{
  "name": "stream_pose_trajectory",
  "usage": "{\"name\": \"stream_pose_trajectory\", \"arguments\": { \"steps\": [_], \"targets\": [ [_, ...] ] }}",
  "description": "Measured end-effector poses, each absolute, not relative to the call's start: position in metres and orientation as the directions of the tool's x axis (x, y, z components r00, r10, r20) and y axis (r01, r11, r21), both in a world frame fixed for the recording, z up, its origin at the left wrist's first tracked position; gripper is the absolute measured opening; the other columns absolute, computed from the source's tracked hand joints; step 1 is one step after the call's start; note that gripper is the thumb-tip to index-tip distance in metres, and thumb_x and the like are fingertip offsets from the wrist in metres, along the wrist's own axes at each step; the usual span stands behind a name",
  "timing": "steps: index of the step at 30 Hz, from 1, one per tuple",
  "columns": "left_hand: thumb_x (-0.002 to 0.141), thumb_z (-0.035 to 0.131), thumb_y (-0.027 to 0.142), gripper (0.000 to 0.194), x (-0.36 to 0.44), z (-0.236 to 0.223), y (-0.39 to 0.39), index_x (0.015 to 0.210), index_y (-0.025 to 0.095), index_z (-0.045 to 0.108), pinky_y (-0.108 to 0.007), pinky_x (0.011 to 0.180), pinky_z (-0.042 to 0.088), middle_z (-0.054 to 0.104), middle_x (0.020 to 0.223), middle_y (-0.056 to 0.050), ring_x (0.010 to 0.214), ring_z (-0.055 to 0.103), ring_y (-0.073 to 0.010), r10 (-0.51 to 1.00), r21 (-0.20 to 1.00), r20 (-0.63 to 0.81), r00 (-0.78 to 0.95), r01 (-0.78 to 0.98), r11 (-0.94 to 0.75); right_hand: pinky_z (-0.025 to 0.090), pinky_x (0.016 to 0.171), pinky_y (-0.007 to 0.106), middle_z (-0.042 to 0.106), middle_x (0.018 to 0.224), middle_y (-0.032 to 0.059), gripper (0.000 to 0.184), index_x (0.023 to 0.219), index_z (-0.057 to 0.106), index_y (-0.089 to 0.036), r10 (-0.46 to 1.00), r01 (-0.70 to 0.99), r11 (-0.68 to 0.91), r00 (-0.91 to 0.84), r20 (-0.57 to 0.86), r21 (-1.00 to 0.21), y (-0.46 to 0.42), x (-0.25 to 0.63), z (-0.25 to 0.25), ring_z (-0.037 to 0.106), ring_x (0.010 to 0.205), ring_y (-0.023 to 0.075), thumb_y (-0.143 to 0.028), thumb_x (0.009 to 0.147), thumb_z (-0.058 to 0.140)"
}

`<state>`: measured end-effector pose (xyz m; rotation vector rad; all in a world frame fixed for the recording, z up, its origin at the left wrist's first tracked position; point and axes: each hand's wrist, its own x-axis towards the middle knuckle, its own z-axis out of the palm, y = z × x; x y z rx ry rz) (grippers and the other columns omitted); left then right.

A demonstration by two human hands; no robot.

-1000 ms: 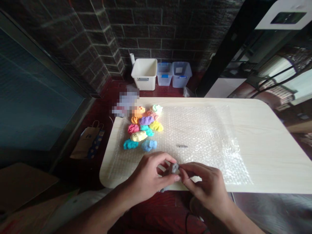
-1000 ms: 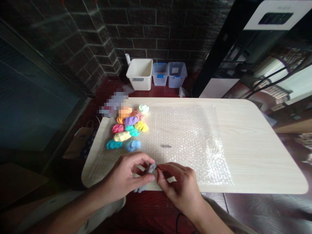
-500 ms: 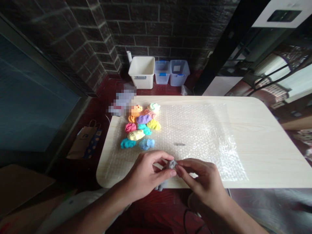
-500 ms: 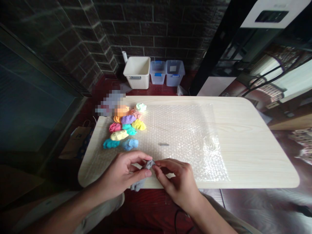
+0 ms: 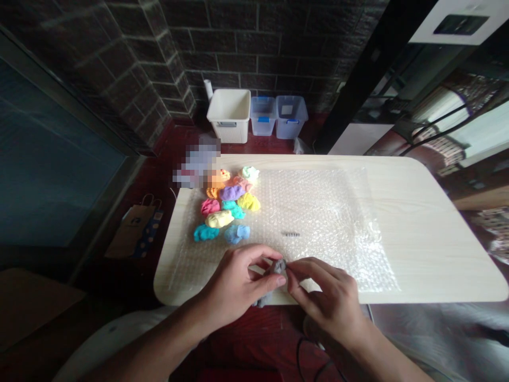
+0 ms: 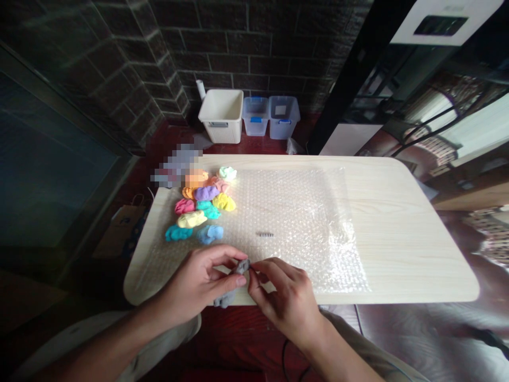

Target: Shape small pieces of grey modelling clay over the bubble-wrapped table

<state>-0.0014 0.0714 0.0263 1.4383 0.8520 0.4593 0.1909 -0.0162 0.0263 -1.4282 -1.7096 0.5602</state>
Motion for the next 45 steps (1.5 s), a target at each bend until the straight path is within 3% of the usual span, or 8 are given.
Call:
{"name": "stream_pose_trajectory", "arguments": {
  "steps": [9,13,21,24,28,33,39,45],
  "targets": [
    [0.086,0.077,0.021,0.023,-0.003,0.027,0.071,0.109,0.021,0.074,-0.023,0.076,0.061,0.077,0.101,-0.004,0.091,0.074,-0.0173,0.756,0.971,-0.165,0.634,0.24,0.011,0.057,0.056,0.023,0.076,0.067,0.0057,0.024,0.085,0.074,-0.015,0.967,0.063,-0.24,0.106,-0.232,-0.969,-0.013,0.186,0.021,0.071,0.058,0.0156,-0.038,0.094,0.073],
    [0.087,0.077,0.022,0.022,-0.004,0.026,0.071,0.109,0.021,0.074,-0.026,0.08,0.062,0.076,0.104,-0.004,0.094,0.074,-0.018,0.77,0.966,-0.107,0.63,0.25,-0.07,0.061,0.055,0.023,0.076,0.061,0.0068,0.034,0.086,0.073,-0.013,0.921,-0.263,-0.366,0.037,-0.389,-0.892,-0.009,0.187,0.018,0.071,0.052,0.0145,-0.046,0.085,0.084],
    [0.089,0.074,0.02,0.022,-0.005,0.029,0.071,0.111,0.02,0.073,-0.026,0.08,0.062,0.075,0.106,-0.005,0.095,0.073,-0.0185,0.764,0.969,-0.125,0.633,0.244,-0.044,0.059,0.046,0.022,0.076,0.071,0.0068,0.033,0.079,0.074,-0.012,0.891,-0.473,-0.417,-0.044,-0.452,-0.776,-0.005,0.186,0.016,0.072,0.051,0.0148,-0.042,0.082,0.087],
    [0.093,0.072,0.025,0.027,-0.005,0.028,0.071,0.119,0.021,0.071,-0.024,0.074,0.062,0.075,0.111,-0.007,0.096,0.074,-0.019,0.75,0.976,-0.168,0.639,0.214,0.036,0.06,0.049,0.024,0.075,0.067,0.0055,0.031,0.083,0.074,-0.013,0.916,-0.396,-0.369,-0.003,-0.4,-0.841,-0.007,0.185,0.017,0.07,0.051,0.0148,-0.042,0.087,0.082],
    [0.096,0.068,0.028,0.029,-0.004,0.027,0.071,0.124,0.021,0.072,-0.023,0.073,0.061,0.074,0.117,-0.009,0.096,0.073,-0.0185,0.731,0.978,-0.189,0.655,0.191,0.081,0.06,0.06,0.025,0.076,0.073,0.0056,0.019,0.097,0.076,-0.015,0.98,0.03,-0.173,0.101,-0.169,-0.985,-0.014,0.186,0.022,0.072,0.062,0.0157,-0.034,0.097,0.072],
    [0.094,0.071,0.029,0.029,-0.004,0.027,0.071,0.121,0.018,0.074,-0.025,0.073,0.06,0.074,0.114,-0.011,0.092,0.073,-0.019,0.735,0.975,-0.208,0.646,0.201,0.099,0.06,0.067,0.028,0.079,0.094,0.0066,0.018,0.114,0.074,-0.02,0.984,0.465,0.135,0.038,0.172,-0.875,-0.017,0.189,0.023,0.075,0.074,0.0173,-0.017,0.097,0.069],
    [0.093,0.072,0.03,0.029,-0.003,0.031,0.071,0.118,0.017,0.075,-0.024,0.069,0.059,0.076,0.11,-0.012,0.09,0.073,-0.0193,0.714,0.966,-0.247,0.656,0.227,0.126,0.059,0.063,0.028,0.078,0.084,0.0059,0.014,0.107,0.072,-0.019,0.962,0.572,0.251,-0.059,0.266,-0.781,-0.015,0.191,0.029,0.075,0.068,0.0178,-0.014,0.098,0.064],
    [0.091,0.072,0.026,0.025,-0.003,0.033,0.07,0.115,0.019,0.076,-0.021,0.066,0.058,0.075,0.109,-0.01,0.089,0.072,-0.0187,0.697,0.964,-0.243,0.675,0.246,0.097,0.057,0.057,0.025,0.076,0.078,0.005,0.011,0.092,0.073,-0.019,0.999,0.434,0.032,0.025,0.048,-0.9,-0.015,0.187,0.03,0.072,0.065,0.0171,-0.025,0.096,0.065]
  ]
}}
